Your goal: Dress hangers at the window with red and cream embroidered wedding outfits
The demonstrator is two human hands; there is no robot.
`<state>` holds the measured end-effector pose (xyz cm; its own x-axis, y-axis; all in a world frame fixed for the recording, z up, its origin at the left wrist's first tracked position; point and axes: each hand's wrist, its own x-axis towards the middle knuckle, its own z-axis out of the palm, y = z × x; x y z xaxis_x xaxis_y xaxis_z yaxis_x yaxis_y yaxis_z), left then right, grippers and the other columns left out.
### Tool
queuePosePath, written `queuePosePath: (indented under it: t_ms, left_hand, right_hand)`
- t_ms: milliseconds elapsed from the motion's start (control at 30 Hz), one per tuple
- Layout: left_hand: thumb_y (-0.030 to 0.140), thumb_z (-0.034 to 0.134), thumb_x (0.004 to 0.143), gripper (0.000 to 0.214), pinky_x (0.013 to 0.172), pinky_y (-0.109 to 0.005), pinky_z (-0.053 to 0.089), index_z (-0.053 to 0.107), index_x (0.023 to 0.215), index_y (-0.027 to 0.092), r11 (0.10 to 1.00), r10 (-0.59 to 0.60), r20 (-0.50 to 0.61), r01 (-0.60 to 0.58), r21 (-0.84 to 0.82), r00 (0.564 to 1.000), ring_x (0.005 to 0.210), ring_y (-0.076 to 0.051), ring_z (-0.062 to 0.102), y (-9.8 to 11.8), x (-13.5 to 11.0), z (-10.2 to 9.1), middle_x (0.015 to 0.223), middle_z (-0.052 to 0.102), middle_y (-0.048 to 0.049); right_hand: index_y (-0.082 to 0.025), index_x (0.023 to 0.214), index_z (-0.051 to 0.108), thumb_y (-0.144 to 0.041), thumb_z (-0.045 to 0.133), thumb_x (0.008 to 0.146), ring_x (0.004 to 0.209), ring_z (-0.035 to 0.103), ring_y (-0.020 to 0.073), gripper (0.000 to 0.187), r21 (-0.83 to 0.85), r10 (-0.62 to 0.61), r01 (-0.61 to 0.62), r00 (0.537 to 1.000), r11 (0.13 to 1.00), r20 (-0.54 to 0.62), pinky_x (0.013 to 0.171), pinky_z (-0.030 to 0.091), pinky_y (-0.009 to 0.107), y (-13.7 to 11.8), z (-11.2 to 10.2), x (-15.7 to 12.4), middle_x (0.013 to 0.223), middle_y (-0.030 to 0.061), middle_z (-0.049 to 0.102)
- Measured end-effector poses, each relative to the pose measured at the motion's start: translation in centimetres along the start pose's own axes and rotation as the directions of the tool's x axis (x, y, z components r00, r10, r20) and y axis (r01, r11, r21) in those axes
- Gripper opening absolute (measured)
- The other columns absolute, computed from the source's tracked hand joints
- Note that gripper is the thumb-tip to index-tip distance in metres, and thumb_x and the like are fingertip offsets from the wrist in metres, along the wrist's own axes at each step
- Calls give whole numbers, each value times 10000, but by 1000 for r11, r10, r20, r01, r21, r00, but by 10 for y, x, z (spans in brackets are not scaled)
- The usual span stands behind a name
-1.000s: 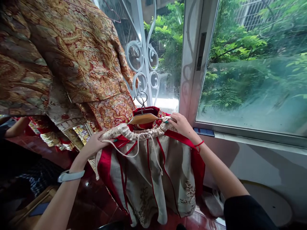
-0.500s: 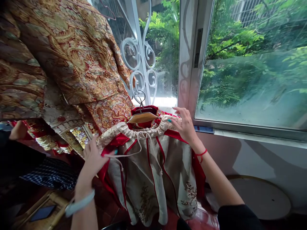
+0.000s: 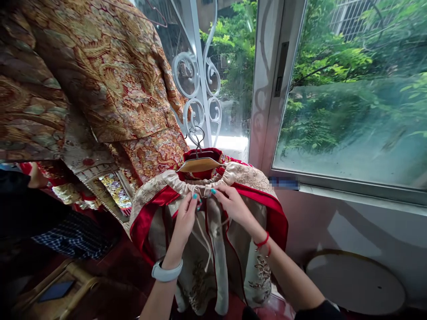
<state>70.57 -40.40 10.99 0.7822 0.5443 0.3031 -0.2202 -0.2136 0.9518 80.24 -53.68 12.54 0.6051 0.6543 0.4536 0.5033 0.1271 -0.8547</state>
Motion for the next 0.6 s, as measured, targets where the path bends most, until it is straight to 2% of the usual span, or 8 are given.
queuePosePath:
  t_ms: [100,200,333,467,533,600]
  left_hand:
    - [649,604,779,458,437,-220,277,486,705,213,980,-99,43,105,-171,994,475,-78,297,-1,-10,-15,605,359,64]
    - [644,653,742,496,410,-210,160,466,640,197,974,-120,83,134,-184,989,444,-53,216,-9,-18,-31,560,293,85]
    - [623,685,721,496,415,-205,157,475,616,186,975,-146,68,155,-159,987,434,-43,212,-18,-14,-42,547,293,90]
    - [594,672,740,467,418,-204,169,476,622,188,985,-98,32,102,-139,995,435,-46,217,-6,5,-52,533,304,90]
    - [583,658,754,462,420,-202,176,465,612,189,992,-92,77,98,-77,993,440,-50,218,3,12,-57,530,305,87]
    - [562,646,772,442,427,-198,174,482,615,183,991,-130,169,133,-7,977,455,-54,231,9,10,-61,536,301,82]
  right_hand:
    - [-185,721,612,-445,482,941,605,477,136,364,-104,-10,21,994,994,107,563,401,254,-5,-23,-7,652,-5,557]
    - [-189,695,607,-425,475,945,624,493,145,369,-201,-8,35,991,979,133,583,400,261,3,-29,-12,660,-4,571]
    - [-187,646,562,-395,466,942,588,478,140,374,-284,1,25,996,959,91,576,375,260,20,-28,-4,609,-15,538]
    - [-188,652,559,-374,463,947,616,486,148,362,-355,-69,72,997,932,19,619,379,269,19,-41,12,625,-9,539]
    - [-193,674,571,-365,459,951,646,506,156,345,-355,-98,116,993,928,68,645,393,274,14,-50,13,655,-1,563]
    - [-202,779,609,-336,456,951,684,534,161,266,-323,-97,130,988,937,116,659,416,274,11,-56,6,753,10,615]
